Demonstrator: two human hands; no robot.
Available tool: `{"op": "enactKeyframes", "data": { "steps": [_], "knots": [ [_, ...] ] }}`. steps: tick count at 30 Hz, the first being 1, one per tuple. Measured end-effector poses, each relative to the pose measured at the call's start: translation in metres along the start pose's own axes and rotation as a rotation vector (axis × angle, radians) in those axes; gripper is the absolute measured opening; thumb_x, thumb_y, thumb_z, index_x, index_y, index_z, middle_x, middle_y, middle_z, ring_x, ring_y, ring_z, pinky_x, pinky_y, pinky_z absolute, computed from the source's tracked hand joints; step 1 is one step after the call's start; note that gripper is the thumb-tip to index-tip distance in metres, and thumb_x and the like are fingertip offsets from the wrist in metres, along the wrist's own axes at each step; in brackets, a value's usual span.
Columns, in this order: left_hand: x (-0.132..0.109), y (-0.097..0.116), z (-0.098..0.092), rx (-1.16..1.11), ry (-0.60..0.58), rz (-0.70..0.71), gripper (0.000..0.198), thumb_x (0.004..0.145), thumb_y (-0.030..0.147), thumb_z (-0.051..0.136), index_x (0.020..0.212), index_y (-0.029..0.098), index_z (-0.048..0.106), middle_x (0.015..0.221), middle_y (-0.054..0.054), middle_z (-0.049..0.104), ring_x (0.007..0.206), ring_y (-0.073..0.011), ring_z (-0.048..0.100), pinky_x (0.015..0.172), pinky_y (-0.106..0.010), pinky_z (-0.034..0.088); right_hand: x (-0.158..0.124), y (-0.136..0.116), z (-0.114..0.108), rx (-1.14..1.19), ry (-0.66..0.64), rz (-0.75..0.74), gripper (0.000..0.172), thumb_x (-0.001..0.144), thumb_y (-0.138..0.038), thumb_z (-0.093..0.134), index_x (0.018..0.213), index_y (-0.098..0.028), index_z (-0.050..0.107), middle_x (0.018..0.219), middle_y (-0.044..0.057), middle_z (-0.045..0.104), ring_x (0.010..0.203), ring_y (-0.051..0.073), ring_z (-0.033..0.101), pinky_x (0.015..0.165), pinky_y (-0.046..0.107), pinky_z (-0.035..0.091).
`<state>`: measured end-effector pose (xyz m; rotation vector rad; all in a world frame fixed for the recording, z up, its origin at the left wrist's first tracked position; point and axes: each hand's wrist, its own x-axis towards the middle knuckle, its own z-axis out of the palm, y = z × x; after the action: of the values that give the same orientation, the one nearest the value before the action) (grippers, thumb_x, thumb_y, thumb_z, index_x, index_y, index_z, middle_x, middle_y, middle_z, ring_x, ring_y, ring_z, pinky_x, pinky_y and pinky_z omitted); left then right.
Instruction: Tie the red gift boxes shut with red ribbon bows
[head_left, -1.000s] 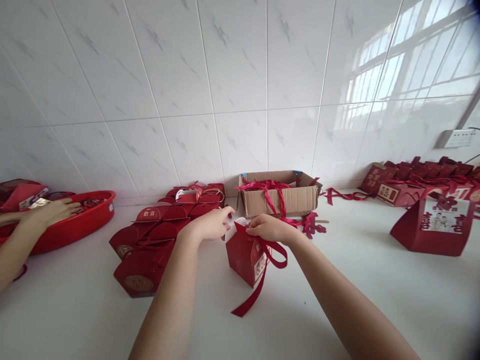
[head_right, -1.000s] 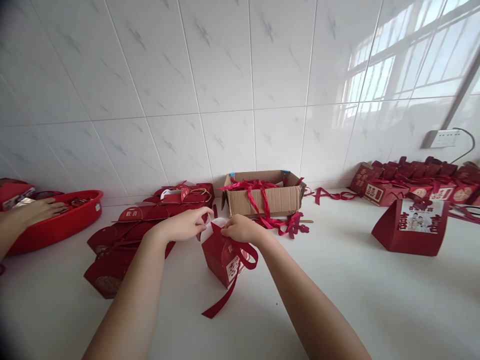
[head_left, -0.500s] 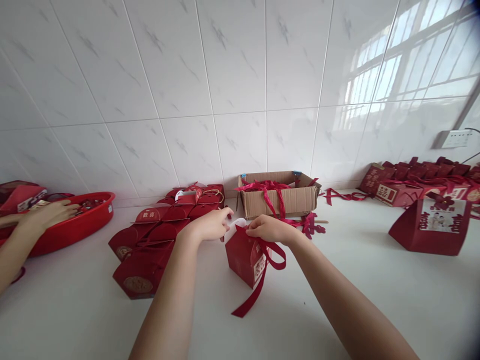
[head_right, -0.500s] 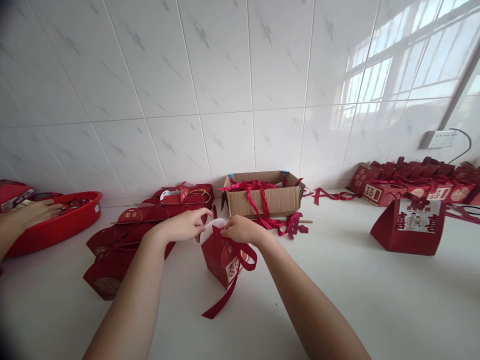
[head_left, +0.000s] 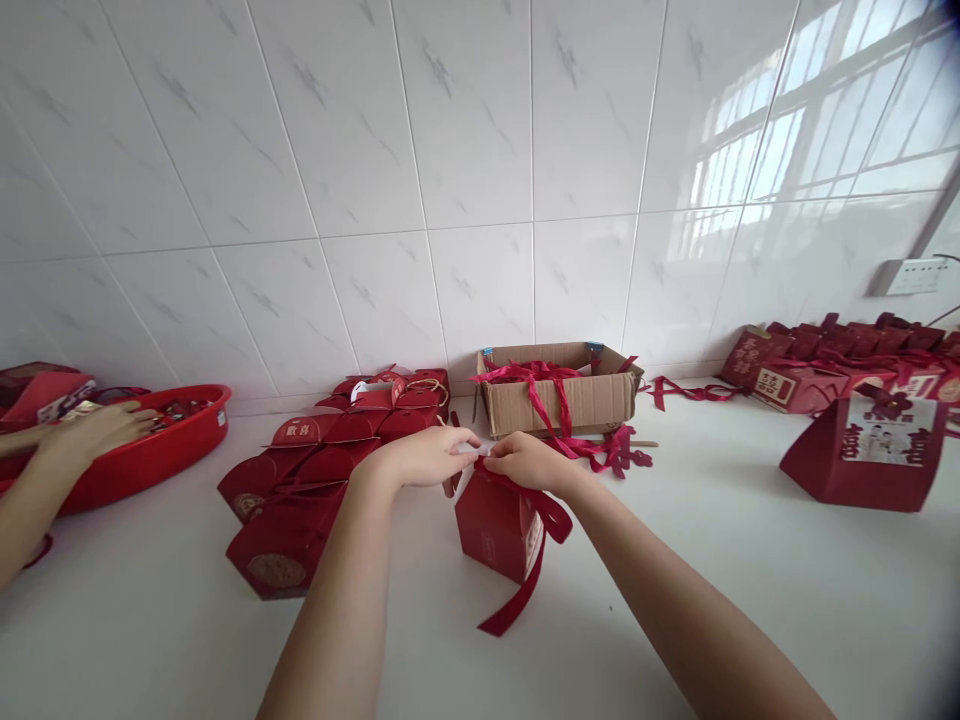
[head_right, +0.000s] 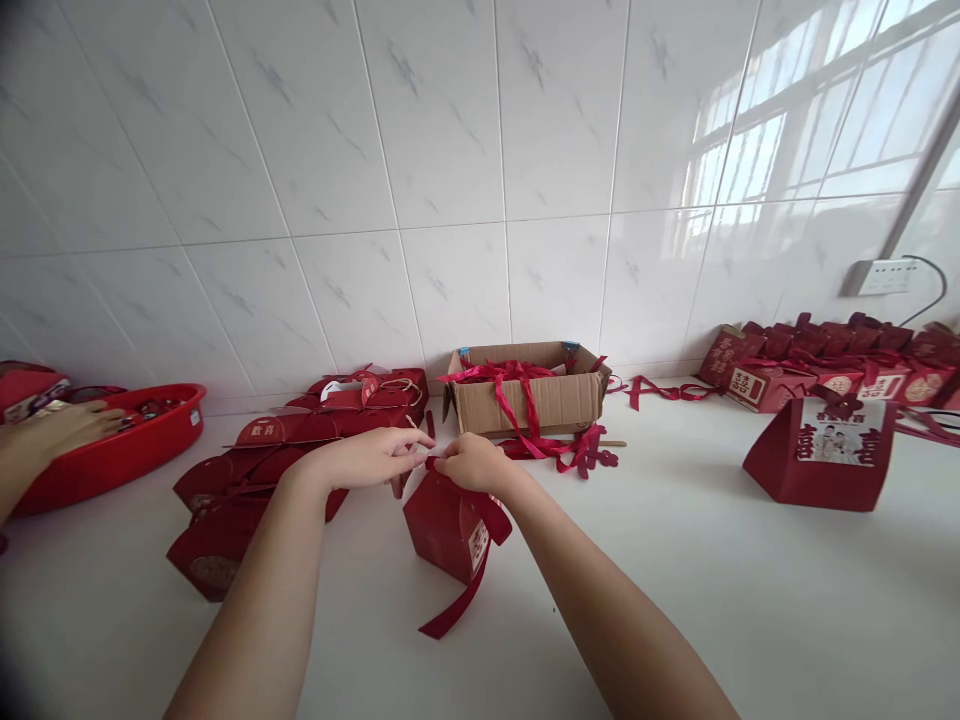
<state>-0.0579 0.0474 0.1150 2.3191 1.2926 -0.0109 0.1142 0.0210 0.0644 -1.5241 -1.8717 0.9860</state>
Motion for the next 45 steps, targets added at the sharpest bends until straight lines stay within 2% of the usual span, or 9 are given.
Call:
{"op": "enactKeyframes", "data": {
  "steps": [7,11,16,20,22,27,32,39,45],
  "knots": [
    [0.005,-0.003,0.002,-0.04,0.062,0.024,0.013,0.072,0.03,0.051,0.068,0.021,0.059,0.064,0.0,0.066,0.06,-0.0165,0.054,0.055,-0.025,0.034,-0.004,-0.001,-0.002,-0.065,0.022,-0.019,0.029,0.081,-0.035,0.052,0.058,-0.018,0.051,0.058,-0.002,0.047,0.052,0.01,0.042,0.049,0.023,0.031],
    [-0.001,0.0,-0.001,-0.122,0.13,0.042,0.009,0.069,0.027,0.052,0.063,0.021,0.054,0.059,0.001,0.063,0.056,-0.0157,0.054,0.053,-0.025,0.035,-0.006,-0.003,-0.005,-0.118,0.029,-0.026,0.029,0.083,-0.04,0.053,0.067,-0.017,0.061,0.062,0.0,0.054,0.054,0.012,0.047,0.05,0.023,0.034],
    [-0.011,0.001,-0.012,-0.288,0.411,0.091,0.019,0.081,0.037,0.044,0.078,0.022,0.054,0.077,0.0,0.065,0.072,-0.0171,0.061,0.064,-0.027,0.043,-0.015,0.002,-0.031,-0.221,0.108,-0.027,0.027,0.088,-0.036,0.046,0.088,-0.018,0.066,0.088,0.007,0.066,0.074,0.018,0.059,0.06,0.026,0.041],
    [-0.018,0.003,-0.02,-0.834,0.666,0.317,0.014,0.078,0.032,0.055,0.078,0.019,0.059,0.093,-0.004,0.067,0.093,-0.02,0.062,0.081,-0.03,0.045,-0.032,0.009,-0.057,-0.356,0.057,0.018,0.01,0.076,-0.023,0.06,0.077,-0.019,0.068,0.083,0.008,0.067,0.072,0.02,0.06,0.057,0.028,0.041],
    [-0.023,0.005,-0.022,-1.154,0.653,0.451,0.008,0.076,0.025,0.058,0.076,0.018,0.06,0.088,-0.005,0.068,0.091,-0.0209,0.063,0.082,-0.032,0.047,-0.04,0.01,-0.062,-0.403,-0.081,0.027,0.003,0.067,-0.022,0.069,0.069,-0.02,0.07,0.077,0.005,0.068,0.069,0.02,0.061,0.056,0.027,0.042],
    [-0.038,0.012,-0.028,-1.552,0.645,0.533,0.01,0.078,0.018,0.053,0.071,0.017,0.061,0.077,-0.004,0.066,0.076,-0.0192,0.064,0.073,-0.033,0.051,-0.039,0.001,-0.051,-0.547,-0.29,0.052,0.035,0.065,-0.047,0.07,0.088,-0.02,0.073,0.087,0.006,0.069,0.076,0.023,0.063,0.056,0.028,0.043],
    [-0.051,0.013,-0.034,-1.621,0.711,0.586,0.01,0.076,0.013,0.05,0.068,0.014,0.057,0.068,-0.003,0.057,0.061,-0.0134,0.056,0.061,-0.028,0.049,-0.028,0.003,-0.046,-0.481,-0.225,-0.025,0.022,0.073,-0.04,0.063,0.083,-0.022,0.071,0.087,0.005,0.068,0.076,0.02,0.06,0.055,0.026,0.041],
    [-0.064,0.007,-0.039,-1.633,0.703,0.632,0.007,0.071,0.011,0.049,0.065,0.015,0.048,0.063,0.001,0.05,0.052,-0.0088,0.045,0.051,-0.024,0.041,-0.034,0.019,-0.073,-0.395,-0.078,0.049,0.014,0.076,-0.017,0.051,0.078,-0.021,0.065,0.083,0.002,0.067,0.054,0.012,0.053,0.044,0.024,0.036],
    [-0.069,0.008,-0.038,-1.689,0.696,0.63,0.009,0.069,0.015,0.055,0.065,0.017,0.047,0.061,0.002,0.049,0.051,-0.0071,0.043,0.05,-0.023,0.04,-0.055,0.023,-0.09,-0.263,0.079,0.057,0.029,0.084,-0.037,0.049,0.063,-0.018,0.056,0.066,0.003,0.062,0.042,0.009,0.044,0.039,0.025,0.032]
  ]
}}
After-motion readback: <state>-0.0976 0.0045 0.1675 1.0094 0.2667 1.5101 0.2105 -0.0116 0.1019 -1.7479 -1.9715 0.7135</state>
